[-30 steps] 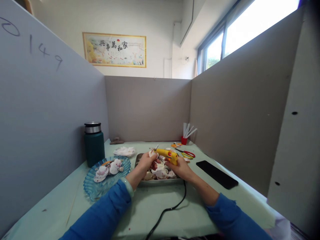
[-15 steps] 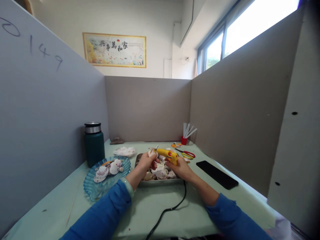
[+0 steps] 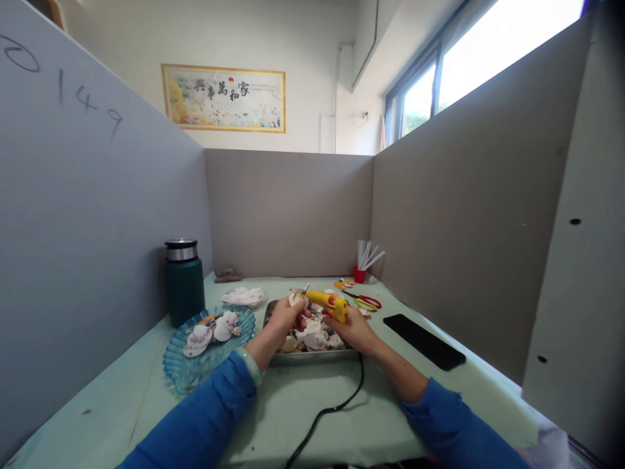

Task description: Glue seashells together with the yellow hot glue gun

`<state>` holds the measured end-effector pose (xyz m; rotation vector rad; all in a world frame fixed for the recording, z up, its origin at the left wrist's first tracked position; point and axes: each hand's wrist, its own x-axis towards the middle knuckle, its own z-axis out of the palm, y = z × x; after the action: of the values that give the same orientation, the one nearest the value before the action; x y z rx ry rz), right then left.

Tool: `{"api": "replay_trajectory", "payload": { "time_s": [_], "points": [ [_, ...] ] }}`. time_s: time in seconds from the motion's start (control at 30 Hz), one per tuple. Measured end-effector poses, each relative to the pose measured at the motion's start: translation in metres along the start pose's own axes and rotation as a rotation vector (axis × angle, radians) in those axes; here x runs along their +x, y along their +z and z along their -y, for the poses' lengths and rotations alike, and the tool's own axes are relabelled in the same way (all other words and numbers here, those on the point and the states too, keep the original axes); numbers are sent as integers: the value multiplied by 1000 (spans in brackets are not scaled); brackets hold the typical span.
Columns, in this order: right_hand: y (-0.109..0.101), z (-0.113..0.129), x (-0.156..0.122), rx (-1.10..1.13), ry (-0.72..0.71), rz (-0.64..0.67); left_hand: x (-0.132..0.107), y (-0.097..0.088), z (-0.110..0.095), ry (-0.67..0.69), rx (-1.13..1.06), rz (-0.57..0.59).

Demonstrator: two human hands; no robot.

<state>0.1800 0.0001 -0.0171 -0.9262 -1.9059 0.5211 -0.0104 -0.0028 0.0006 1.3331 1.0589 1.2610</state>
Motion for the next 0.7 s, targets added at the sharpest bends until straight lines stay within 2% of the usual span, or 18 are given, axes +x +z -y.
{"api": "replay_trajectory", "payload": {
  "time_s": [0.7],
  "points": [
    [0, -1, 0, -10, -8, -4, -1, 1, -2, -2, 10, 6]
  ]
}}
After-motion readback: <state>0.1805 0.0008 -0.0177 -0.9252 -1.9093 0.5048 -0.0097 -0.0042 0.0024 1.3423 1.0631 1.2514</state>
